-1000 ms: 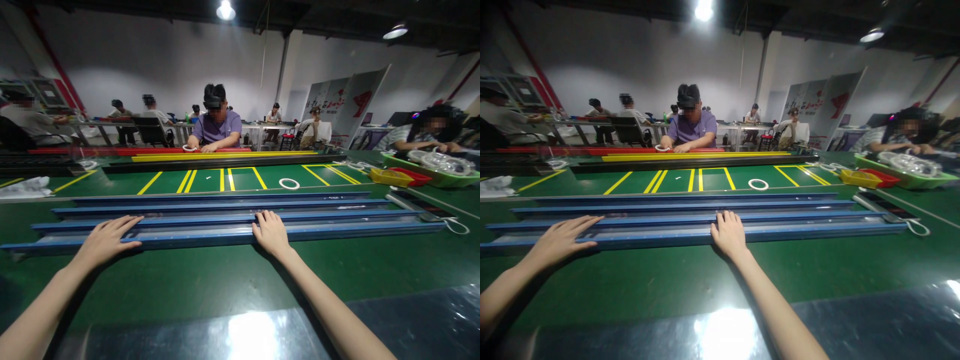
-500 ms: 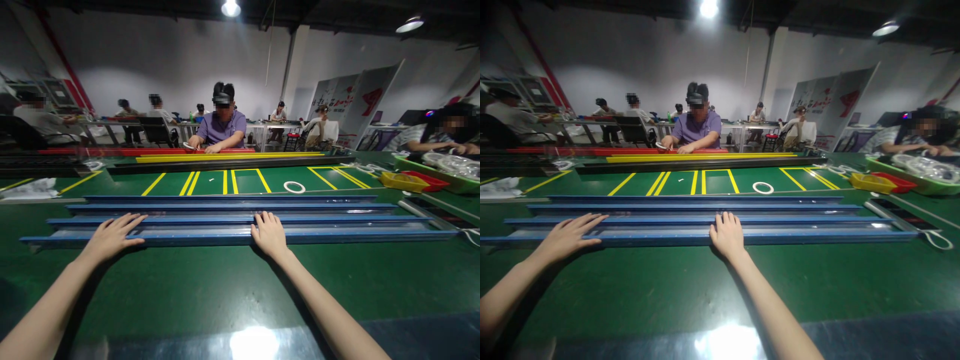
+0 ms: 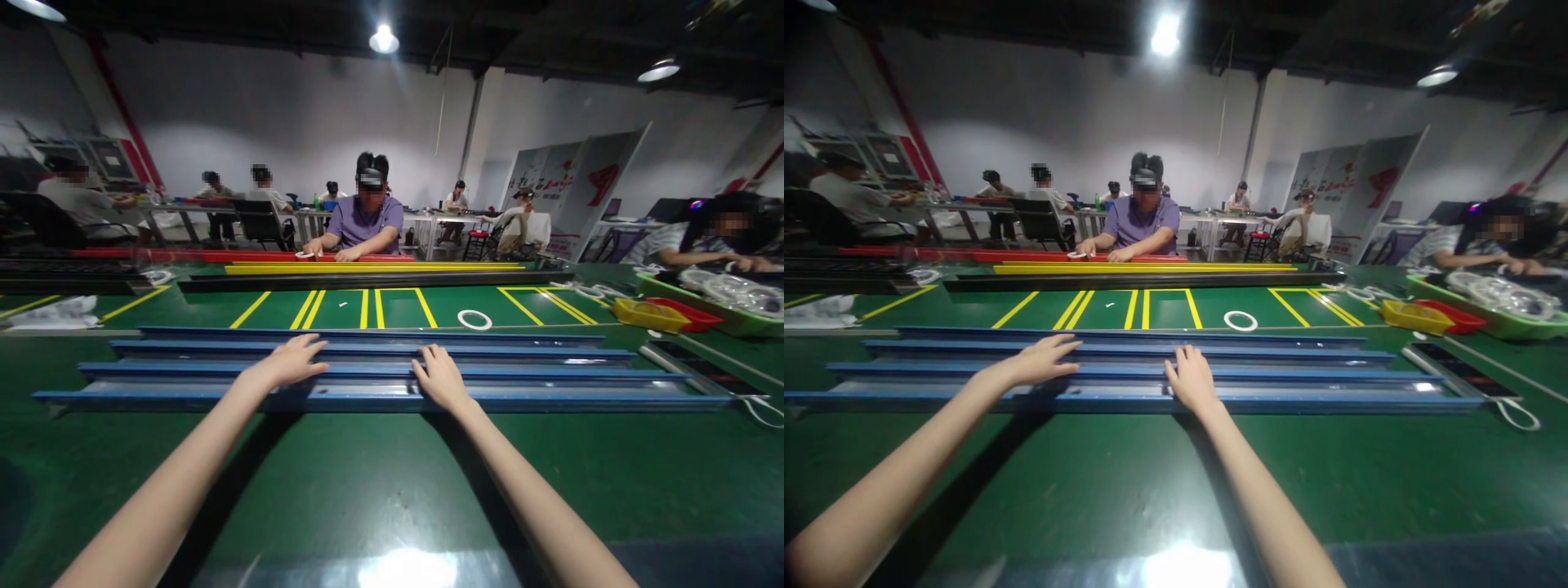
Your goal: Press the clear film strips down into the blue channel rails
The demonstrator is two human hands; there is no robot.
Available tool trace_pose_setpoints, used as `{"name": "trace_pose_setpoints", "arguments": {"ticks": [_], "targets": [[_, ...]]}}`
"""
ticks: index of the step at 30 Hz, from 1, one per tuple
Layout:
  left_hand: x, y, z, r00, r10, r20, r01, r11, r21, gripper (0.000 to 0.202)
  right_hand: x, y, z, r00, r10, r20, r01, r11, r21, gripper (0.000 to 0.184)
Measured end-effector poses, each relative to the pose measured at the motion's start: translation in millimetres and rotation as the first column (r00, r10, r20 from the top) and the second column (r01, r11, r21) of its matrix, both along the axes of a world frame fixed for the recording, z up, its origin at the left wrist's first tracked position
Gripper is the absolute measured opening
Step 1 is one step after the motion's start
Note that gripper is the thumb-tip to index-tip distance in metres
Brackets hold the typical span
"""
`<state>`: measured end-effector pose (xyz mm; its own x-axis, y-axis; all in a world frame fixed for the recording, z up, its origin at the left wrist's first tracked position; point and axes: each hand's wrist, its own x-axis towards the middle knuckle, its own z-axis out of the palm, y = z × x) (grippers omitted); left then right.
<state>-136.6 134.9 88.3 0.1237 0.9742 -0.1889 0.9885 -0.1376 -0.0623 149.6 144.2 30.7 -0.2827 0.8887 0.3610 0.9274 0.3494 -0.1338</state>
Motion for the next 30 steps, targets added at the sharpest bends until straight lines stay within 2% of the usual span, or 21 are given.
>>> {"name": "trace_pose_setpoints", "arguments": {"ticks": [2, 3, 6, 10, 15, 19, 23, 30], "targets": [[32, 17, -7.4, 0.980, -0.169, 0.103, 0.157, 0.981, 0.116, 0.054, 10, 15, 3.0, 1.000, -0.017, -0.003, 0.017, 1.000, -0.013, 0.037], [45, 25, -12.6, 0.973, -0.195, 0.122, 0.174, 0.971, 0.165, 0.051, 15, 22, 3.9, 1.000, -0.019, 0.002, 0.019, 1.000, -0.022, 0.036], [73, 44, -29.9, 0.973, -0.170, 0.156, 0.130, 0.962, 0.239, 0.045, 28, 44, 3.2, 1.000, -0.016, 0.020, 0.017, 0.999, -0.050, 0.039], [87, 59, -48.9, 0.978, -0.124, 0.166, 0.075, 0.959, 0.272, 0.046, 35, 62, -3.4, 0.999, 0.020, 0.047, -0.018, 0.998, -0.059, 0.045], [86, 67, -63.3, 0.972, -0.106, 0.212, 0.053, 0.969, 0.242, 0.050, 32, 70, -9.0, 0.995, 0.055, 0.083, -0.046, 0.992, -0.114, 0.047], [83, 72, -65.1, 0.963, -0.134, 0.232, 0.080, 0.970, 0.230, 0.055, 31, 74, -3.9, 0.990, 0.085, 0.109, -0.074, 0.992, -0.098, 0.051], [83, 75, -59.6, 0.961, -0.146, 0.234, 0.092, 0.970, 0.225, 0.063, 31, 81, 4.9, 0.985, 0.083, 0.150, -0.066, 0.991, -0.117, 0.059], [83, 90, -46.6, 0.977, -0.173, 0.122, 0.141, 0.963, 0.232, 0.057, 29, 99, 9.2, 0.979, 0.058, 0.193, -0.013, 0.974, -0.226, 0.067]]}}
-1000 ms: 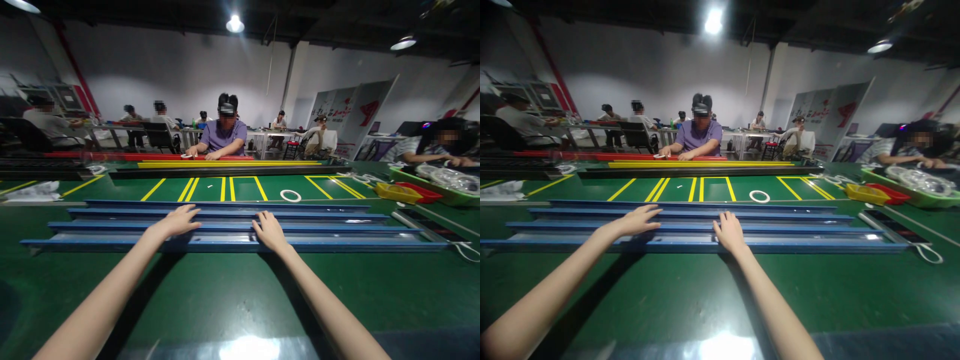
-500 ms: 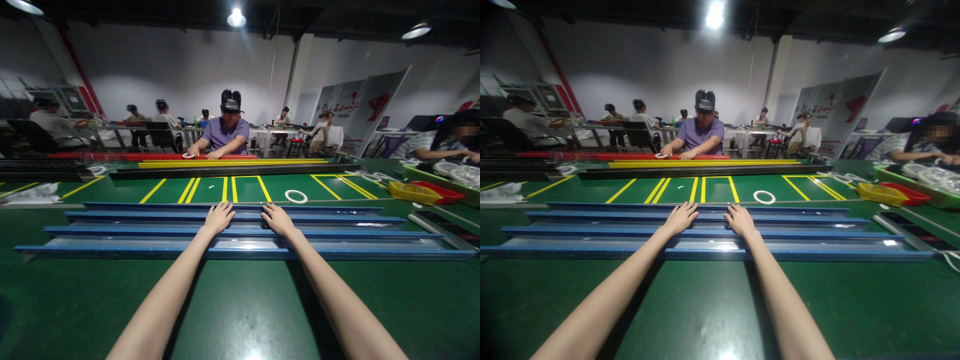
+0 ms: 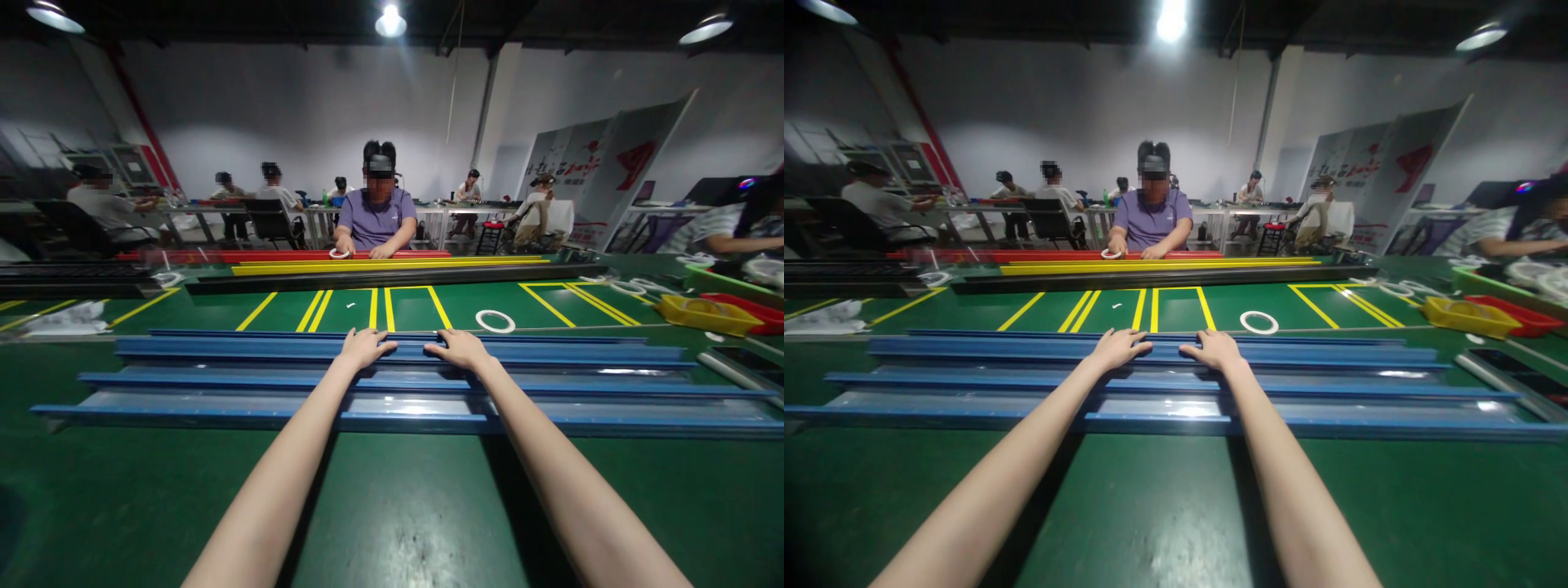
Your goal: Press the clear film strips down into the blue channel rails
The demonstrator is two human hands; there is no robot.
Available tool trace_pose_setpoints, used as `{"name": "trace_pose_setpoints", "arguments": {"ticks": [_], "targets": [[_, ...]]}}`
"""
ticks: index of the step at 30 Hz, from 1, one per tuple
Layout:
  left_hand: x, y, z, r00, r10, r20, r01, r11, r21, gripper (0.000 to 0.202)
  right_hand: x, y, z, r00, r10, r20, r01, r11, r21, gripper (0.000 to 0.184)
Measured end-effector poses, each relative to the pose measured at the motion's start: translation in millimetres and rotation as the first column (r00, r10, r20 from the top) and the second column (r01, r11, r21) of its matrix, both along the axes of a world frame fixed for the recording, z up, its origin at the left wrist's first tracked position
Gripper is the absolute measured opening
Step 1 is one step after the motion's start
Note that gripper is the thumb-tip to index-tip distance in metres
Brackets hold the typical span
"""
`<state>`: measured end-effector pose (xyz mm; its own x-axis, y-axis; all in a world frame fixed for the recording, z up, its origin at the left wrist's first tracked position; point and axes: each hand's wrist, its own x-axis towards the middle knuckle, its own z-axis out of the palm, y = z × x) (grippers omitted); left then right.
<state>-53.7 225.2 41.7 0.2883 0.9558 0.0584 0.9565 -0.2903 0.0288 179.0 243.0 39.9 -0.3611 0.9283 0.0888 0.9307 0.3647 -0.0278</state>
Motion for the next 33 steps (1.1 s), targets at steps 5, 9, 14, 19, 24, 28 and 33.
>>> {"name": "trace_pose_setpoints", "arguments": {"ticks": [5, 9, 14, 19, 24, 28, 33], "targets": [[-1, 8, 2.6, 0.997, -0.037, -0.063, 0.040, 0.998, 0.046, 0.053, 1, 5, -0.8, 1.000, -0.004, 0.021, 0.004, 1.000, 0.009, 0.065], [-3, 8, 2.0, 0.992, -0.067, -0.103, 0.077, 0.992, 0.098, 0.050, 1, 2, -1.8, 0.999, 0.008, 0.047, -0.010, 0.999, 0.053, 0.061], [-9, 5, 11.2, 0.986, -0.094, -0.135, 0.120, 0.974, 0.194, 0.051, 1, -4, 9.1, 0.993, 0.028, 0.112, -0.051, 0.977, 0.207, 0.061], [-13, -3, 34.8, 0.975, -0.115, -0.189, 0.174, 0.927, 0.333, 0.052, 3, -11, 36.1, 0.992, 0.032, 0.125, -0.069, 0.949, 0.308, 0.066], [-11, -24, 58.8, 0.970, -0.131, -0.207, 0.208, 0.885, 0.417, 0.053, 8, -35, 57.2, 0.994, 0.017, 0.104, -0.055, 0.925, 0.377, 0.067], [-6, -54, 68.5, 0.967, -0.163, -0.197, 0.240, 0.844, 0.479, 0.058, 17, -67, 61.8, 0.993, 0.021, 0.113, -0.067, 0.905, 0.420, 0.068], [7, -98, 65.7, 0.965, -0.210, -0.157, 0.260, 0.840, 0.476, 0.061, 36, -110, 51.9, 0.991, 0.055, 0.119, -0.104, 0.884, 0.455, 0.069]]}}
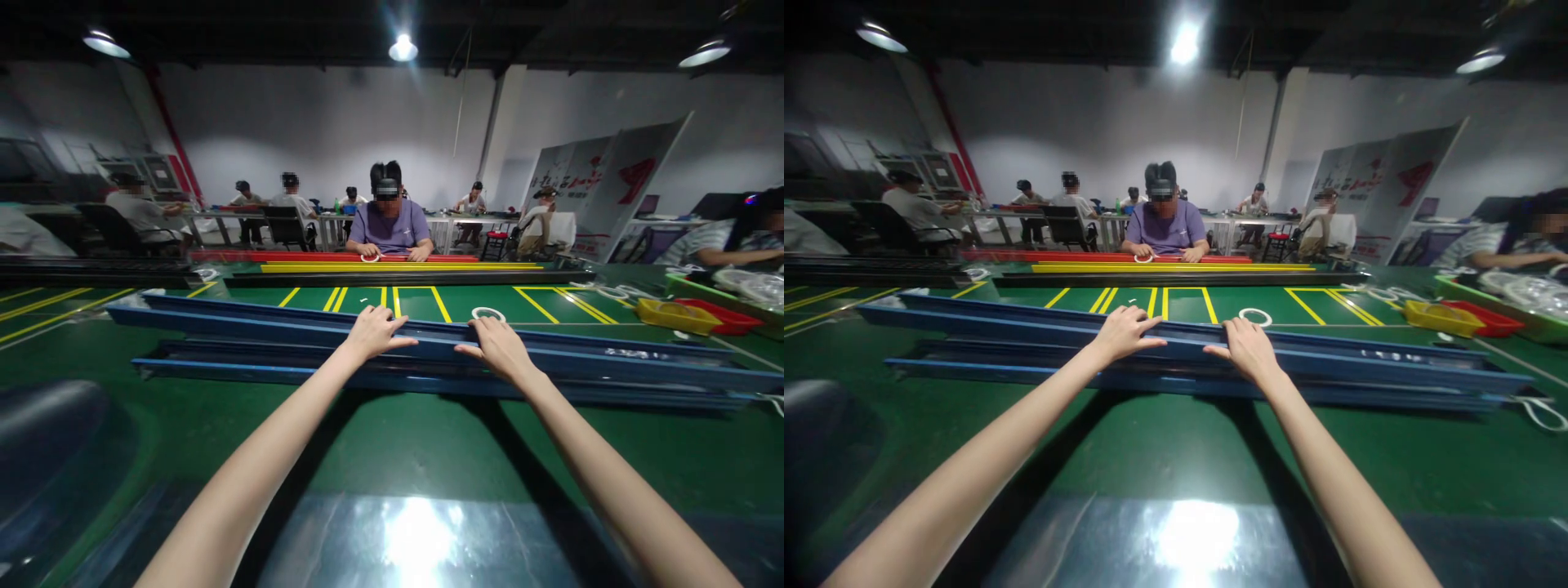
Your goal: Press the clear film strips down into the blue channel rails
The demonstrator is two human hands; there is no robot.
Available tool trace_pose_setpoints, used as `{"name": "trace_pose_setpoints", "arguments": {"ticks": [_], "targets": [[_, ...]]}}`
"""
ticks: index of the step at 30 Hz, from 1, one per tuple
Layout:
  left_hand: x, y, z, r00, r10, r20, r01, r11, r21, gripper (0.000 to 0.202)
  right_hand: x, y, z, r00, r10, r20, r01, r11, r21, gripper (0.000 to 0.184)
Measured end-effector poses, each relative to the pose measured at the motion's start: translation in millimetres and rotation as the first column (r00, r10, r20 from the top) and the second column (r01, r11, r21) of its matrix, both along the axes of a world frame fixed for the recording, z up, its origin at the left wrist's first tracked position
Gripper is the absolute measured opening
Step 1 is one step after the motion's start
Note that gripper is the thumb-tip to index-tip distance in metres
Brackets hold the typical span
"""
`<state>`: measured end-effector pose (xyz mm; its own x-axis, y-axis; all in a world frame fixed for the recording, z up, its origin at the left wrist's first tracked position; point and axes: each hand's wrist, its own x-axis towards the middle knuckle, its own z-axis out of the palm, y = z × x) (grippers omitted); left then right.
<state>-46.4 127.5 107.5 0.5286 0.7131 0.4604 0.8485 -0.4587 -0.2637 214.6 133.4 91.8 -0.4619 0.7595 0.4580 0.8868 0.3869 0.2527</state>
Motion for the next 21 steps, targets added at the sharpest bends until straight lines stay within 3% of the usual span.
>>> {"name": "trace_pose_setpoints", "arguments": {"ticks": [11, 21], "targets": [[50, -65, -34.3, 0.992, -0.040, 0.120, 0.043, 0.999, -0.021, 0.066, 53, -65, -30.1, 0.999, 0.039, 0.000, -0.039, 0.999, 0.029, 0.070], [79, -80, -69.2, 0.986, -0.041, 0.164, 0.050, 0.997, -0.053, 0.069, 83, -83, -57.9, 0.999, 0.046, 0.005, -0.046, 0.999, 0.027, 0.068]]}}
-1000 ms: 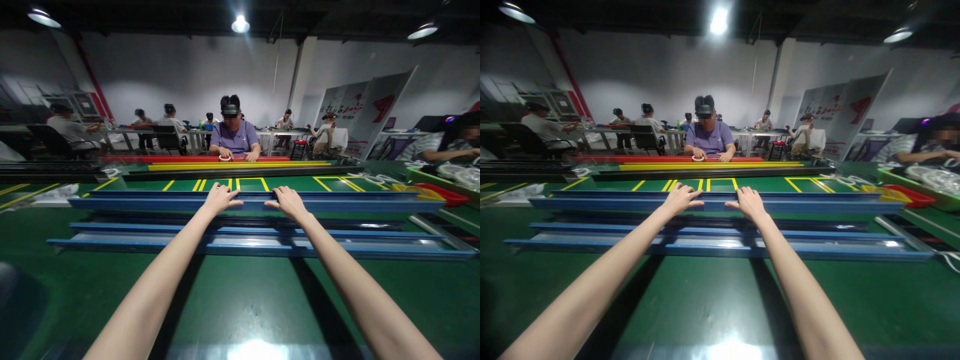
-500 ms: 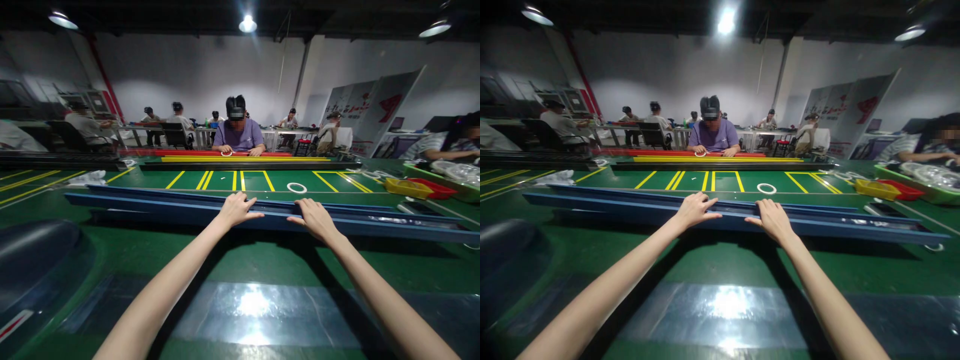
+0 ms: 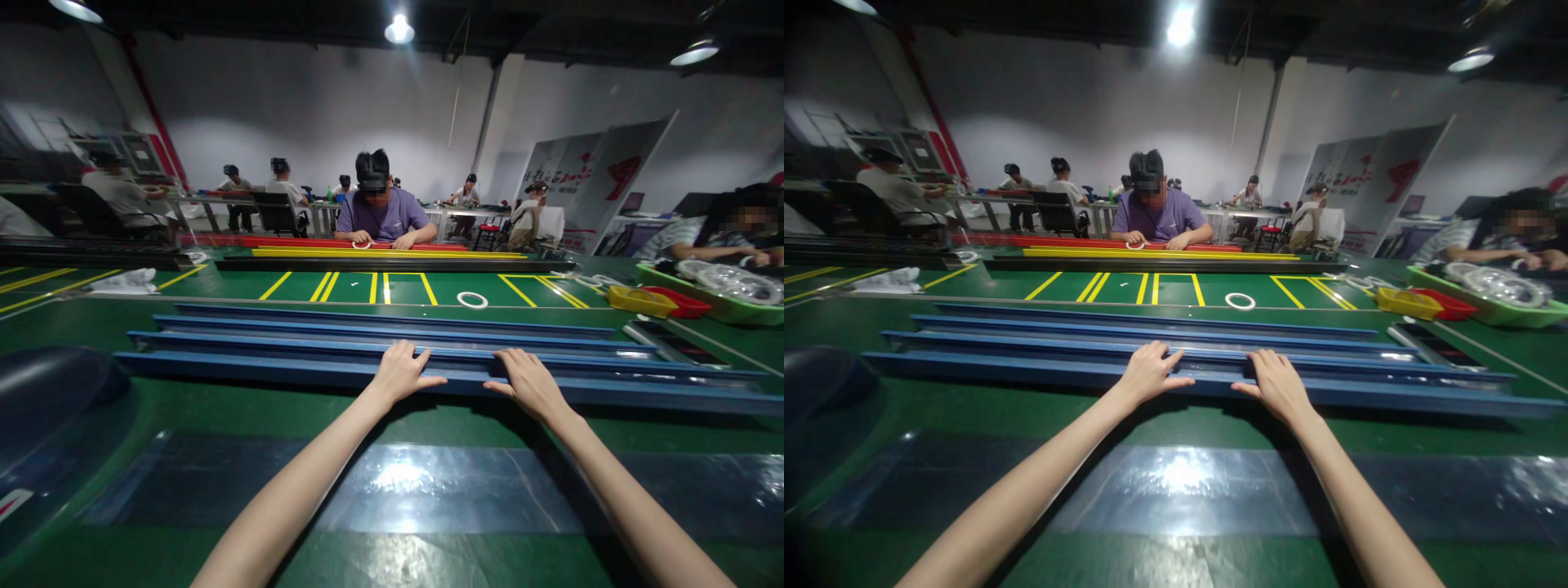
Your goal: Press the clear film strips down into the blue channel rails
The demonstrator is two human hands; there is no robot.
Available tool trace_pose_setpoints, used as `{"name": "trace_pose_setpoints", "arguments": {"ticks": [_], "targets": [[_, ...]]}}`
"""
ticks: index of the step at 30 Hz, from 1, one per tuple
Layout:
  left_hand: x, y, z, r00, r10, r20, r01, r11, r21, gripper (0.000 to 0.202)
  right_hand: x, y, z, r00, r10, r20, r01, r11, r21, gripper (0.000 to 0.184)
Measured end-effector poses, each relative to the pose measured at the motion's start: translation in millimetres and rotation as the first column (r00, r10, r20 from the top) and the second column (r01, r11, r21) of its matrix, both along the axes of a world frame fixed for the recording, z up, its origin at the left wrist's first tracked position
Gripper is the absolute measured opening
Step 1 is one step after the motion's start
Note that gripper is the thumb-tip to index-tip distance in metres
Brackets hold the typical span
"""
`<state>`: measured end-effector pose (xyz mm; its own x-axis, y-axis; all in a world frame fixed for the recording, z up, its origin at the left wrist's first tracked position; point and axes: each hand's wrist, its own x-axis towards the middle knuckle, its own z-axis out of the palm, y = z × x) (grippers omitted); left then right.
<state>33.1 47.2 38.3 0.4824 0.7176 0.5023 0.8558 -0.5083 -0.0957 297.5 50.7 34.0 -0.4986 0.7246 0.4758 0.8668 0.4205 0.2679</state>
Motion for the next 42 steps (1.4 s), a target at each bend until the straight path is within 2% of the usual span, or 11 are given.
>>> {"name": "trace_pose_setpoints", "arguments": {"ticks": [7, 16, 29, 35, 42], "targets": [[-8, 1, -15.9, 1.000, -0.024, -0.010, 0.025, 0.998, 0.049, 0.066, -8, 0, -12.7, 1.000, 0.015, -0.016, -0.015, 1.000, -0.004, 0.068], [-14, 2, -25.8, 0.998, -0.065, -0.003, 0.065, 0.991, 0.119, 0.068, -16, -1, -21.9, 1.000, 0.013, -0.001, -0.013, 0.997, -0.076, 0.065], [-21, 15, -24.6, 0.996, -0.082, 0.038, 0.076, 0.988, 0.132, 0.066, -23, 10, -24.8, 1.000, 0.004, -0.003, -0.004, 0.998, -0.058, 0.059], [-30, 23, -24.1, 0.999, -0.037, 0.029, 0.035, 0.997, 0.063, 0.068, -32, 14, -25.3, 1.000, -0.008, 0.004, 0.008, 0.999, -0.036, 0.063], [-33, 21, -24.1, 1.000, -0.007, 0.017, 0.007, 1.000, 0.003, 0.071, -36, 13, -26.6, 1.000, 0.004, 0.006, -0.004, 1.000, -0.028, 0.065]]}}
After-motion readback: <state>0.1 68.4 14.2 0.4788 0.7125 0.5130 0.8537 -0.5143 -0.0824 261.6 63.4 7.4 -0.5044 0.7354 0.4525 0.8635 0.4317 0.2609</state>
